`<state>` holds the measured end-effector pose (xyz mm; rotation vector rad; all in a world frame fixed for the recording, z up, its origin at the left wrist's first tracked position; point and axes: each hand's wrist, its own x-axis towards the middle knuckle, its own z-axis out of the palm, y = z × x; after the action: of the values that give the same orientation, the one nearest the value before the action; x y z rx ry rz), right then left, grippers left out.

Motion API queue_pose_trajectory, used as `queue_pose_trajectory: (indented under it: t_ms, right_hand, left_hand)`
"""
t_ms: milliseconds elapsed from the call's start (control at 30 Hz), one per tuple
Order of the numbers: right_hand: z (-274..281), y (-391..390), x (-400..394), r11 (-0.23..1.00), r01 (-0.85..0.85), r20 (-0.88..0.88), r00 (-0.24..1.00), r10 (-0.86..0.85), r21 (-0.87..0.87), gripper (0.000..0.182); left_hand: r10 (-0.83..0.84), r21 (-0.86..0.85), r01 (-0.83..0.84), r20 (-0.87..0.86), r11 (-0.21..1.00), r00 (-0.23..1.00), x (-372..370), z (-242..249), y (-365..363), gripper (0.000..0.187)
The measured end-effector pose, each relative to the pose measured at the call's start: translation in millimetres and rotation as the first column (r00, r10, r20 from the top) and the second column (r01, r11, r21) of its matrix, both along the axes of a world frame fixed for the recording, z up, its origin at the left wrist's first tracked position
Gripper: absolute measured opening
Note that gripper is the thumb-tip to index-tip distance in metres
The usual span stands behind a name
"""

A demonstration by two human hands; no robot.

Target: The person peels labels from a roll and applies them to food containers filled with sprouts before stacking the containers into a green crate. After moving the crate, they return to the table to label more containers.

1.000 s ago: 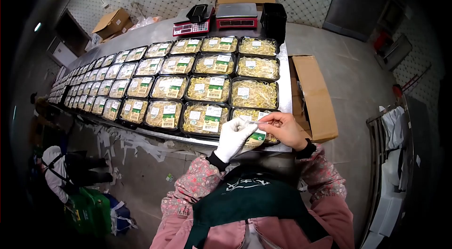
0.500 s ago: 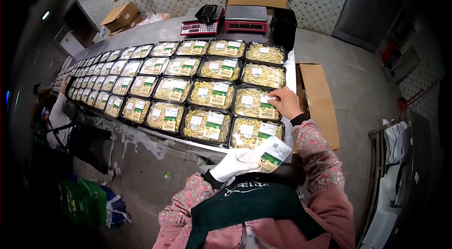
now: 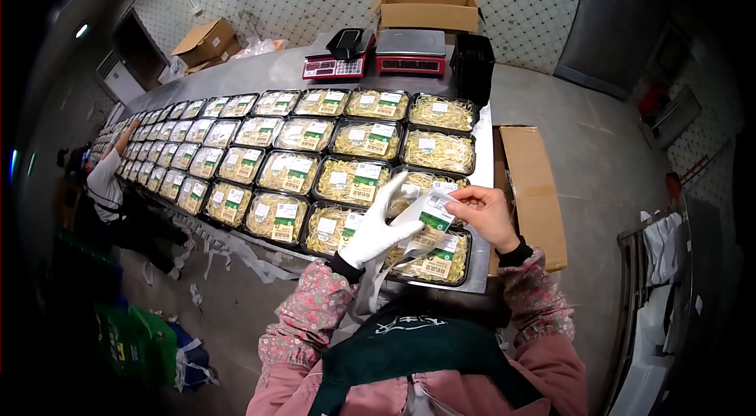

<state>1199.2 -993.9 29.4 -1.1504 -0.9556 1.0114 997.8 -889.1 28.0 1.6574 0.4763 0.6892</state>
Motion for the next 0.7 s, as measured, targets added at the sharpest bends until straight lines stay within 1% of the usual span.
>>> queue_pose_trajectory:
  t_ms: [67,100,133,167,200,233,267,333,367,400,433,467,500,533,600,633,700]
  right_hand:
    - [-6.9,2.6,-8.7,0.999,-0.003,-0.04,0.999,0.005,0.033,0.019]
    - [-10.3,4.1,-11.6,0.999,0.002,-0.009,1.0,-0.001,0.033,0.018]
    - [-12.2,5.0,-15.0,0.999,0.005,0.024,1.0,-0.005,0.032,0.018]
    - [-12.1,5.6,-19.2,1.0,0.02,0.008,1.0,-0.02,0.015,0.019]
    - [-13.0,5.4,-17.6,0.999,0.03,0.116,0.993,-0.028,-0.016,0.016]
    - [-16.4,9.1,-14.2,0.998,0.058,0.239,0.969,-0.063,0.029,0.013]
    - [-19.0,13.1,-10.5,0.994,0.078,0.357,0.929,-0.1,0.075,0.01]
    - [-4.6,24.3,1.6,0.966,0.128,0.437,0.872,-0.218,0.226,0.008]
    - [-9.0,35.6,17.3,0.942,0.176,0.403,0.87,-0.285,0.286,0.009]
    - [-5.9,45.2,32.5,0.938,0.285,0.236,0.915,-0.328,0.2,0.009]
    - [-2.9,54.3,55.4,0.92,0.364,0.266,0.881,-0.391,0.146,0.01]
    - [-12.6,69.2,78.0,0.893,0.411,0.132,0.89,-0.436,0.182,0.014]
    - [-20.5,81.7,97.4,0.881,0.443,0.147,0.872,-0.466,0.165,0.014]
    - [-23.8,90.9,108.3,0.908,0.4,0.164,0.895,-0.416,0.122,0.015]
    - [-35.7,108.4,125.6,0.969,0.247,0.252,0.94,-0.231,-0.03,0.016]
    - [-44.8,118.5,131.3,0.972,0.223,0.28,0.94,-0.194,-0.074,0.017]
    - [-70.4,134.3,142.3,0.978,0.207,0.535,0.83,-0.158,-0.034,0.018]
  left_hand:
    - [-0.106,0.075,0.107,-0.01,0.991,0.994,10.6,6.4,1.9,0.058]
    - [-0.159,-0.284,0.117,-0.129,0.952,0.979,14.0,1.5,4.8,0.036]
    - [-0.057,-0.245,0.035,-0.082,0.969,0.995,19.7,-3.5,1.2,0.016]
    - [0.03,-0.242,-0.043,-0.057,0.969,0.998,21.9,-7.1,2.5,0.018]
    - [0.115,-0.24,-0.12,-0.034,0.963,0.993,23.3,-8.3,4.3,0.02]
    - [0.128,-0.229,-0.164,-0.163,0.96,0.978,20.2,-9.1,7.3,0.024]
    - [0.128,-0.229,-0.164,-0.163,0.959,0.978,20.7,-11.7,3.0,0.024]
    - [0.043,-0.253,-0.065,-0.093,0.965,0.995,20.1,-14.5,-14.1,0.032]
    - [-0.053,-0.187,-0.002,-0.288,0.982,0.956,12.0,-12.8,-20.8,0.041]
    - [-0.096,-0.071,0.072,-0.424,0.995,0.901,2.2,1.3,-25.9,0.045]
    - [-0.15,-0.139,0.093,-0.484,0.986,0.862,-3.6,-5.1,-27.0,0.044]
    - [-0.205,-0.208,0.108,-0.536,0.972,0.819,-9.1,-13.0,-30.0,0.043]
    - [-0.227,-0.259,0.116,-0.458,0.959,0.859,-13.8,-17.3,-34.9,0.041]
    - [-0.244,-0.307,0.128,-0.376,0.943,0.894,-16.2,-15.8,-41.0,0.04]
    - [-0.349,-0.509,0.158,-0.304,0.846,0.886,-15.3,-4.1,-52.0,0.033]
    - [-0.391,-0.599,0.165,-0.269,0.784,0.88,-14.2,4.9,-57.7,0.029]
    - [-0.405,-0.558,0.341,0.01,0.757,0.914,-15.7,-19.4,-63.0,0.031]
